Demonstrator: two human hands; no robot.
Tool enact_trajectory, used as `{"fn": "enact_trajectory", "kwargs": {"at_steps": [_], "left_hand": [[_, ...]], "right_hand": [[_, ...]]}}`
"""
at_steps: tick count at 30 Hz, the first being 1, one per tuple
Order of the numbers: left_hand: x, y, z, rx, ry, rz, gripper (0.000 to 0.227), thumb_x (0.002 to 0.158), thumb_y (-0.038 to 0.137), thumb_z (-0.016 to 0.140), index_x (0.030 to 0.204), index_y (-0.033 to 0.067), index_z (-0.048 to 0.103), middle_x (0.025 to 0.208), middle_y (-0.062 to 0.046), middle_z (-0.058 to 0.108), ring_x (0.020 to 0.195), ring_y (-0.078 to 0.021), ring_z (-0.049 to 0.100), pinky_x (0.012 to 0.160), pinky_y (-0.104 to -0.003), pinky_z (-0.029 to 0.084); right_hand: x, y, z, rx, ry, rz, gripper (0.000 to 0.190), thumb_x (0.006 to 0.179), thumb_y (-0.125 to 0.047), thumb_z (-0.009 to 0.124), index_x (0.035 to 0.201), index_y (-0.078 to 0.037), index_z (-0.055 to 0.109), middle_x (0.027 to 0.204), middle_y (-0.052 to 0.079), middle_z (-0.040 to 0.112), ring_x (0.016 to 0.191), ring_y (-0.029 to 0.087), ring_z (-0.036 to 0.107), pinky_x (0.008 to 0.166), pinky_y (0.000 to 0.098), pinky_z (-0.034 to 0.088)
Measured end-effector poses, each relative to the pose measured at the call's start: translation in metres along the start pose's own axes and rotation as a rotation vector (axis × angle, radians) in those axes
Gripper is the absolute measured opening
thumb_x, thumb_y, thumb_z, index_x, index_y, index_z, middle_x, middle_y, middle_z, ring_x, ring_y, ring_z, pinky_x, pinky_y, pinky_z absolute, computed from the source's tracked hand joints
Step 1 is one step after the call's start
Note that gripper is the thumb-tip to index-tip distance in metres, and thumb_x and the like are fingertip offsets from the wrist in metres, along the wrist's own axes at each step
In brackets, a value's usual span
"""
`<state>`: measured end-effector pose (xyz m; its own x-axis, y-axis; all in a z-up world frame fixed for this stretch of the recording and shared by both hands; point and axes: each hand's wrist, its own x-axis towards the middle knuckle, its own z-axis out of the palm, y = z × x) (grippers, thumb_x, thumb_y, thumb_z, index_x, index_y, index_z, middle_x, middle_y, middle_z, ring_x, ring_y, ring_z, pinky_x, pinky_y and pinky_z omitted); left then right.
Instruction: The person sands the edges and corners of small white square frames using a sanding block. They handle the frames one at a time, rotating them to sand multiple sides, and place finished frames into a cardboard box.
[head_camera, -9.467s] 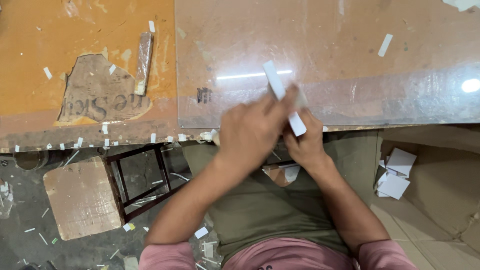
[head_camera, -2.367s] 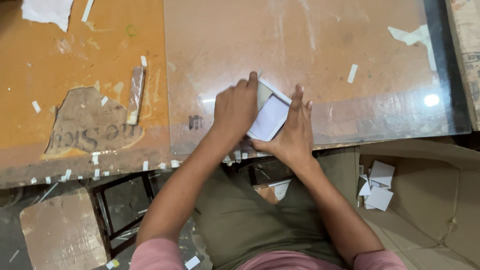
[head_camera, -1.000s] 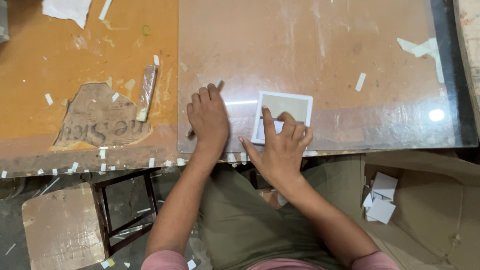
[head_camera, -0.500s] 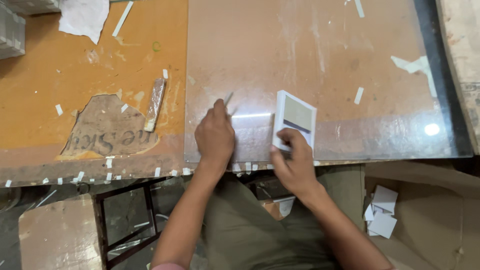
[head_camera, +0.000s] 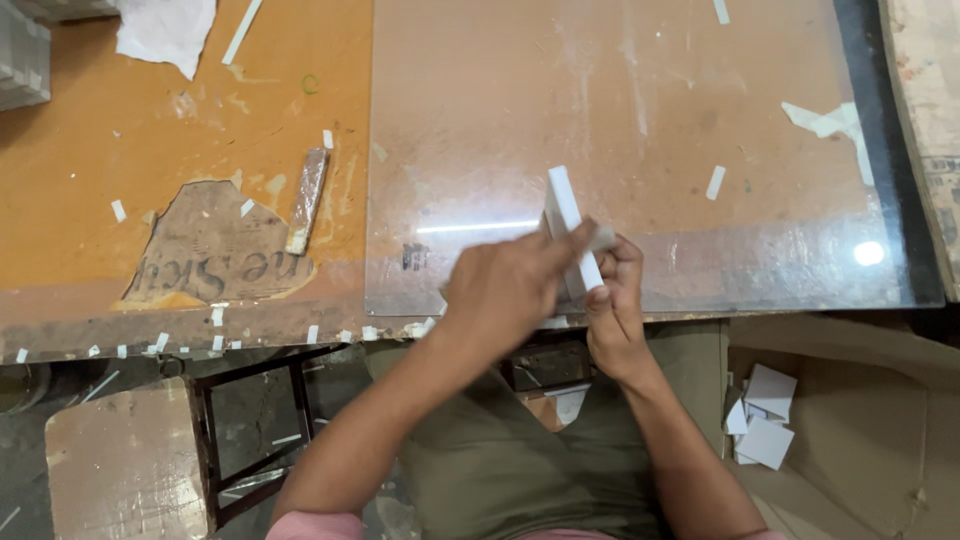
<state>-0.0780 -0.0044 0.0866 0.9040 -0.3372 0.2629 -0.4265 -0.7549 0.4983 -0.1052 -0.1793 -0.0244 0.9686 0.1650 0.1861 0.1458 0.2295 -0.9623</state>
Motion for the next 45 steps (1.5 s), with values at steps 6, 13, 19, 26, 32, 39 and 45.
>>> {"fn": "enact_trajectory", "kwargs": {"at_steps": [6, 13, 19, 26, 32, 39, 45], "left_hand": [[0.045, -0.011, -0.019, 0.262, -0.026, -0.18, 0.047, 0.094, 0.025, 0.063, 0.141, 0.0227, 0.062, 0.076, -0.009, 0.069, 0.064, -0.0305, 0.071, 0.054, -0.044, 0.054], [0.028, 0.011, -0.02, 0.111, -0.147, -0.101, 0.058, 0.087, 0.022, 0.06, 0.144, 0.0285, 0.059, 0.084, -0.012, 0.071, 0.07, -0.0339, 0.071, 0.06, -0.048, 0.055], [0.051, -0.054, -0.051, -0.232, 0.163, -0.489, 0.041, 0.096, 0.031, 0.065, 0.134, 0.0142, 0.067, 0.09, -0.017, 0.078, 0.077, -0.0252, 0.079, 0.069, -0.038, 0.058], [0.015, -0.038, -0.019, -0.3, -0.207, -0.2, 0.037, 0.084, 0.035, 0.078, 0.113, 0.0112, 0.078, 0.094, -0.014, 0.079, 0.081, -0.0262, 0.078, 0.072, -0.037, 0.059], [0.009, -0.005, -0.027, -0.333, -0.138, -0.159, 0.035, 0.095, 0.028, 0.071, 0.125, 0.0117, 0.071, 0.097, -0.012, 0.078, 0.084, -0.0265, 0.078, 0.072, -0.035, 0.059], [-0.017, 0.005, -0.016, -0.151, -0.121, -0.012, 0.045, 0.098, 0.022, 0.067, 0.143, 0.0218, 0.062, 0.079, -0.007, 0.071, 0.065, -0.0255, 0.069, 0.059, -0.039, 0.052], [0.027, -0.004, -0.021, 0.302, -0.11, -0.059, 0.043, 0.094, 0.034, 0.07, 0.137, 0.0328, 0.065, 0.065, -0.006, 0.066, 0.045, -0.0259, 0.061, 0.04, -0.041, 0.045]], "right_hand": [[0.008, -0.004, 0.01, -0.004, -0.034, -0.02, 0.065, 0.112, -0.043, 0.05, 0.156, -0.006, 0.021, 0.104, 0.0, 0.046, 0.091, 0.009, 0.04, 0.084, 0.0253, 0.034], [0.01, -0.006, 0.002, 0.163, -0.039, 0.005, 0.057, 0.111, -0.03, 0.051, 0.15, -0.002, 0.021, 0.12, 0.004, 0.054, 0.112, 0.012, 0.047, 0.106, 0.0275, 0.036], [0.004, 0.003, -0.007, -0.244, -0.214, -0.092, 0.029, 0.105, -0.009, 0.05, 0.133, -0.007, 0.048, 0.131, 0.014, 0.047, 0.133, 0.022, 0.033, 0.116, 0.0343, 0.03], [0.005, 0.008, -0.004, -0.01, -0.212, 0.123, 0.064, 0.095, -0.002, 0.059, 0.15, 0.0, 0.025, 0.134, 0.012, 0.051, 0.128, 0.02, 0.051, 0.109, 0.0351, 0.042], [0.015, -0.012, 0.012, -0.495, 0.049, 0.209, 0.049, 0.08, -0.01, 0.074, 0.122, 0.001, 0.054, 0.094, 0.015, 0.069, 0.085, 0.022, 0.069, 0.074, 0.0384, 0.056], [0.017, -0.008, 0.02, -0.487, 0.034, 0.04, 0.031, 0.091, -0.011, 0.066, 0.116, 0.003, 0.055, 0.095, 0.021, 0.064, 0.088, 0.038, 0.068, 0.078, 0.0447, 0.054], [0.018, -0.001, 0.019, -0.784, 0.0, -0.209, 0.02, 0.094, -0.007, 0.06, 0.112, 0.004, 0.059, 0.096, 0.021, 0.06, 0.097, 0.045, 0.059, 0.114, 0.0567, 0.039]]}}
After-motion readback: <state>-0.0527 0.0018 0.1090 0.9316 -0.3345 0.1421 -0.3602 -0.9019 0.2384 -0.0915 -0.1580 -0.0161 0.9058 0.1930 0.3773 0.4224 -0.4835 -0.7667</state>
